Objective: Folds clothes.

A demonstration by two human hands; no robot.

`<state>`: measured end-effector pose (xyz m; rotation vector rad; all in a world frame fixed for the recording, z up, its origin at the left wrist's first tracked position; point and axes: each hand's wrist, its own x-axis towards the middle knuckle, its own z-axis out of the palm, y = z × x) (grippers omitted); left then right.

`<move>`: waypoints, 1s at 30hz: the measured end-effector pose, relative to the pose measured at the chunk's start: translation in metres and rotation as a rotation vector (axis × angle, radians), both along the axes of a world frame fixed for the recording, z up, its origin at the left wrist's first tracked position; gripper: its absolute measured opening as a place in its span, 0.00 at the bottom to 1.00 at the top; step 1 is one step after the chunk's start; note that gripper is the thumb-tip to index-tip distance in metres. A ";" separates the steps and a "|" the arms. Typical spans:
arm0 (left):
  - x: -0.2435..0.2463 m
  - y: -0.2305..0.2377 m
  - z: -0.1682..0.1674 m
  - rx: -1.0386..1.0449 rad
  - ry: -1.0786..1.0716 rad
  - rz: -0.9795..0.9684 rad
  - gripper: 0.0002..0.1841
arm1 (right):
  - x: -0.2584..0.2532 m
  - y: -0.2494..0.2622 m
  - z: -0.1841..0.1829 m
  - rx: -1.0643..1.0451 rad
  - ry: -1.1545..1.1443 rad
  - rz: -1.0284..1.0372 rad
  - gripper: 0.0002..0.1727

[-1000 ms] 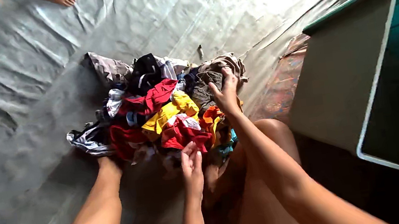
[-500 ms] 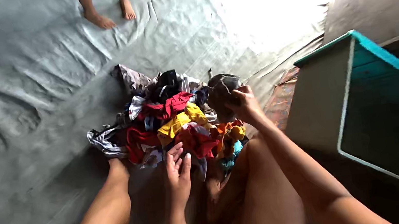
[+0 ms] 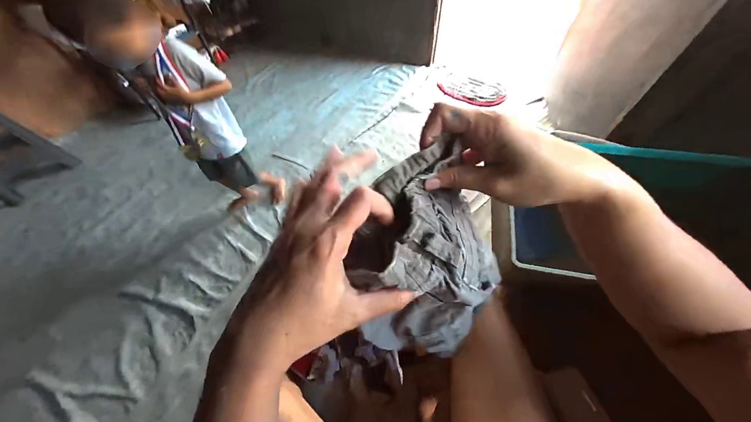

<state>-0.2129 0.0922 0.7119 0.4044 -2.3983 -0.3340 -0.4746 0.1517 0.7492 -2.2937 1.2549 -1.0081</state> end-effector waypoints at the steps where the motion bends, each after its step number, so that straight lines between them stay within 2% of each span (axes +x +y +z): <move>1: -0.001 0.004 0.001 0.046 0.001 -0.055 0.30 | 0.000 0.005 0.012 -0.034 0.006 0.013 0.15; 4: 0.001 0.003 -0.005 0.174 0.045 -0.155 0.19 | -0.011 0.019 0.037 -0.079 0.043 0.119 0.25; 7: 0.009 -0.004 -0.002 0.337 0.109 -0.211 0.13 | -0.033 0.032 0.049 0.039 0.135 0.154 0.18; 10: 0.000 0.003 0.015 0.468 0.201 -0.259 0.11 | -0.045 0.039 0.052 0.316 0.226 0.132 0.22; 12: -0.012 0.004 0.024 0.514 0.223 -0.324 0.13 | -0.041 0.043 0.053 0.373 0.265 0.121 0.19; 14: -0.021 0.006 0.033 0.448 0.177 -0.314 0.09 | -0.033 0.047 0.051 0.200 0.296 0.069 0.15; 16: -0.025 0.017 0.043 0.246 0.030 -0.250 0.22 | -0.024 0.049 0.048 0.022 0.294 0.048 0.13; 17: -0.029 0.024 0.046 0.133 -0.022 -0.219 0.22 | -0.020 0.049 0.047 -0.031 0.273 0.062 0.13; 19: -0.031 0.030 0.051 0.020 -0.071 -0.236 0.17 | -0.018 0.048 0.041 -0.059 0.165 0.174 0.11; 20: -0.029 0.028 0.053 0.040 -0.079 -0.284 0.14 | -0.017 0.048 0.039 -0.017 0.054 0.277 0.13; 22: -0.021 0.021 0.056 0.227 -0.057 -0.422 0.11 | -0.018 0.051 0.036 0.175 -0.084 0.436 0.23; 24: -0.012 0.016 0.057 0.499 -0.008 -0.514 0.12 | -0.018 0.050 0.029 0.374 -0.135 0.502 0.30; 26: -0.006 0.008 0.053 0.673 0.049 -0.530 0.13 | -0.020 0.046 0.019 0.503 -0.127 0.520 0.25; 28: -0.006 0.000 0.047 0.633 0.025 -0.465 0.10 | -0.027 0.042 0.022 0.480 0.060 0.398 0.12; 29: -0.005 -0.006 0.046 0.572 -0.026 -0.385 0.08 | -0.032 0.039 0.031 0.430 0.279 0.245 0.13; 30: -0.003 -0.012 0.048 0.494 -0.090 -0.272 0.05 | -0.035 0.036 0.038 0.394 0.493 0.090 0.17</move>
